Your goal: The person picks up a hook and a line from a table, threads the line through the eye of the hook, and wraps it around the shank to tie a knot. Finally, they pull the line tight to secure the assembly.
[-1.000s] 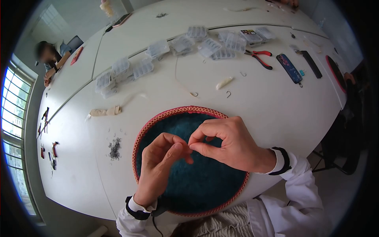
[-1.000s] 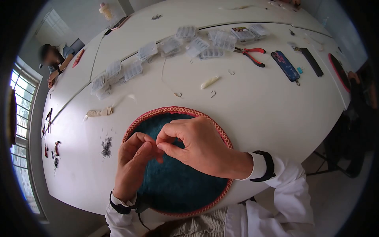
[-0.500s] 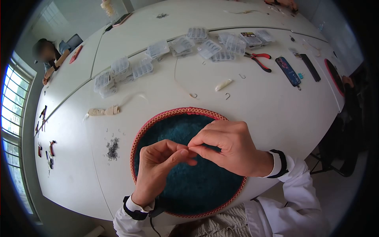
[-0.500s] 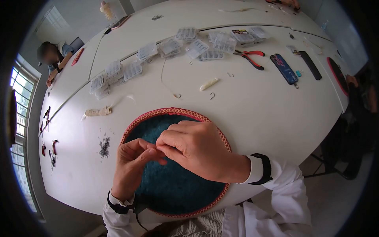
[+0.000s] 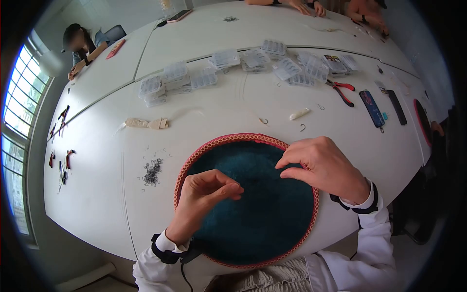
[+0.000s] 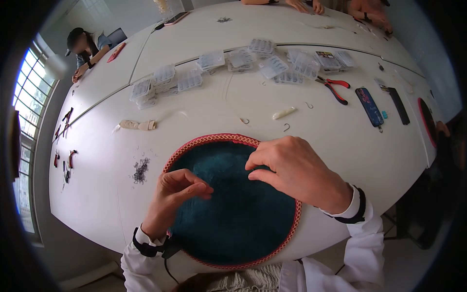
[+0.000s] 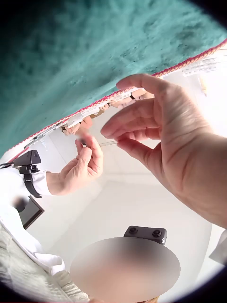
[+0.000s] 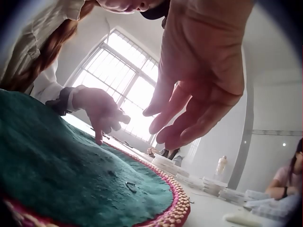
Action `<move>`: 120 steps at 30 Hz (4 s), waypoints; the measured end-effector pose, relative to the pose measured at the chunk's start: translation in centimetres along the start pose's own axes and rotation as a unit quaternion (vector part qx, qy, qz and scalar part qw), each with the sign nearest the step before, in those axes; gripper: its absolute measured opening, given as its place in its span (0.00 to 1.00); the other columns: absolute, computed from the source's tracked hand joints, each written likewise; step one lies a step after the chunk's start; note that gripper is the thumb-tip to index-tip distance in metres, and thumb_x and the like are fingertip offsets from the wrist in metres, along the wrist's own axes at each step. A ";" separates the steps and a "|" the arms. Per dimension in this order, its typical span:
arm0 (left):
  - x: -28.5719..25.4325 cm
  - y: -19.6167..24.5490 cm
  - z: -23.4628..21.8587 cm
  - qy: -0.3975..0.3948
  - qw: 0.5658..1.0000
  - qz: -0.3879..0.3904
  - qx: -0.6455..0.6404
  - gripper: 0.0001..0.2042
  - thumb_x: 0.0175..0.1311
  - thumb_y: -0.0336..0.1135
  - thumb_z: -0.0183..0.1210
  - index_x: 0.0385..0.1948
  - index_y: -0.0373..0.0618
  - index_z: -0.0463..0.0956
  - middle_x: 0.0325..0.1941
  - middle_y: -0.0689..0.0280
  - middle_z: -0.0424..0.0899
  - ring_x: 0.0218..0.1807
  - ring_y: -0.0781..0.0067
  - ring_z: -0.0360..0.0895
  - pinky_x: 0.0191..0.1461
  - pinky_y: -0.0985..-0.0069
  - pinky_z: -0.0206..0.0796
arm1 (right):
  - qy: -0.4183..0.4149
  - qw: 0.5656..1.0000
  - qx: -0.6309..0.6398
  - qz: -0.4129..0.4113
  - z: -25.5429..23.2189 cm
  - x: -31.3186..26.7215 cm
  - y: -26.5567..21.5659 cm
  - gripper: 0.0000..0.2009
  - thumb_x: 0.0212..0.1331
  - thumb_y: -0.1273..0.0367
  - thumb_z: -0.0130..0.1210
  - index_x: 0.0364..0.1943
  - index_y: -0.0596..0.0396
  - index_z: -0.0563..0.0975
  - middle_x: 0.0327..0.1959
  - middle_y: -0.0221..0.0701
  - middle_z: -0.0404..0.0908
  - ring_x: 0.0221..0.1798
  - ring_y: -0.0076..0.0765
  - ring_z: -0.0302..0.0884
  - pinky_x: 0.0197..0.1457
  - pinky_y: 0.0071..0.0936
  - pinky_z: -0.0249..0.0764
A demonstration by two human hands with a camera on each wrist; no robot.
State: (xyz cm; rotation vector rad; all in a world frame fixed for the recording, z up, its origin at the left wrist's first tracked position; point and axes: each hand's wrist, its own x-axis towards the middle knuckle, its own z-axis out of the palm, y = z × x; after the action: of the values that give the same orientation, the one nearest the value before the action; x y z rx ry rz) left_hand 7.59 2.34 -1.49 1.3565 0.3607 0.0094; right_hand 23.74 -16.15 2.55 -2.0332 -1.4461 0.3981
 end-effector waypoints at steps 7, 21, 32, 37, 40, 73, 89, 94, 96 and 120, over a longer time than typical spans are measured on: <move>0.3 -0.7 -0.7 -0.080 0.975 0.000 0.206 0.04 0.52 0.29 0.60 0.26 0.40 0.79 0.25 0.69 0.81 0.32 0.84 0.78 0.39 0.85 0.67 | -0.062 0.998 -0.013 0.000 1.2 9.1 1.6 0.09 0.42 0.69 0.57 0.27 0.60 0.80 0.22 0.38 0.80 0.27 0.36 0.78 0.32 0.28 0.71; 1.0 -1.5 -1.9 -0.117 0.967 0.000 0.227 0.05 0.53 0.27 0.59 0.28 0.36 0.78 0.30 0.65 0.82 0.36 0.81 0.78 0.43 0.83 0.70 | 0.020 0.968 -0.249 -0.038 10.9 23.1 2.2 0.07 0.35 0.72 0.60 0.19 0.63 0.77 0.22 0.47 0.77 0.29 0.52 0.78 0.30 0.42 0.72; 1.0 -2.0 -1.8 -0.075 0.973 0.034 0.217 0.04 0.51 0.28 0.60 0.25 0.38 0.78 0.22 0.66 0.81 0.27 0.80 0.78 0.35 0.83 0.69 | -0.029 0.999 -0.045 0.000 9.1 24.1 3.6 0.07 0.37 0.69 0.57 0.20 0.60 0.79 0.18 0.36 0.78 0.23 0.39 0.77 0.27 0.35 0.71; 0.6 -1.3 -1.4 -0.079 0.968 0.031 0.235 0.03 0.49 0.28 0.61 0.25 0.41 0.79 0.23 0.65 0.81 0.27 0.77 0.79 0.33 0.82 0.69 | -0.107 0.984 0.083 0.118 7.5 23.5 2.5 0.07 0.39 0.68 0.55 0.20 0.58 0.78 0.16 0.28 0.75 0.19 0.23 0.71 0.15 0.22 0.64; 0.4 -1.4 -1.2 -0.096 0.953 0.058 0.280 0.03 0.48 0.27 0.62 0.25 0.41 0.80 0.27 0.67 0.81 0.30 0.76 0.79 0.33 0.82 0.68 | -0.101 0.987 0.086 0.092 8.1 24.0 3.9 0.07 0.39 0.69 0.55 0.21 0.58 0.79 0.15 0.28 0.76 0.18 0.23 0.71 0.15 0.23 0.64; 12.5 4.0 -12.3 0.105 0.845 0.163 0.498 0.12 0.48 0.33 0.63 0.36 0.43 0.78 0.35 0.62 0.82 0.35 0.69 0.76 0.37 0.75 0.66 | -0.075 0.990 0.114 0.018 6.8 22.6 4.3 0.08 0.43 0.68 0.55 0.22 0.61 0.79 0.17 0.30 0.77 0.25 0.22 0.75 0.30 0.20 0.68; 13.7 3.0 -13.7 0.100 0.937 0.027 0.335 0.05 0.52 0.31 0.61 0.27 0.41 0.81 0.21 0.66 0.81 0.23 0.83 0.75 0.27 0.86 0.62 | -0.097 0.971 0.200 0.084 4.0 20.3 6.3 0.10 0.51 0.65 0.56 0.30 0.59 0.78 0.28 0.31 0.78 0.31 0.24 0.75 0.34 0.23 0.69; 13.7 3.0 -14.0 0.084 0.940 0.020 0.329 0.05 0.53 0.31 0.60 0.26 0.41 0.80 0.23 0.64 0.82 0.26 0.79 0.78 0.37 0.81 0.67 | -0.097 0.971 0.204 0.074 4.1 20.4 6.4 0.09 0.48 0.67 0.59 0.29 0.59 0.78 0.26 0.30 0.78 0.30 0.23 0.74 0.33 0.22 0.68; 13.8 2.9 -14.2 0.082 0.941 0.021 0.327 0.05 0.53 0.31 0.60 0.26 0.40 0.80 0.23 0.63 0.82 0.26 0.79 0.78 0.37 0.81 0.67 | -0.094 0.975 0.189 0.070 4.4 20.7 6.7 0.09 0.49 0.66 0.58 0.30 0.57 0.78 0.26 0.27 0.77 0.29 0.20 0.72 0.33 0.20 0.67; 14.0 2.7 -14.0 0.078 0.947 0.011 0.312 0.04 0.52 0.33 0.61 0.25 0.44 0.81 0.20 0.69 0.81 0.23 0.87 0.72 0.24 0.85 0.54 | -0.032 0.992 0.121 0.029 5.3 21.6 6.2 0.06 0.46 0.70 0.57 0.21 0.59 0.77 0.18 0.28 0.75 0.22 0.20 0.71 0.26 0.20 0.66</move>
State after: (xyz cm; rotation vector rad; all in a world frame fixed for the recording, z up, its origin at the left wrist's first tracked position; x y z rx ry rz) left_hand 17.73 19.28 -4.75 1.9941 0.5080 0.0234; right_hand 33.12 4.07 -3.26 -1.8839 -1.3086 0.6360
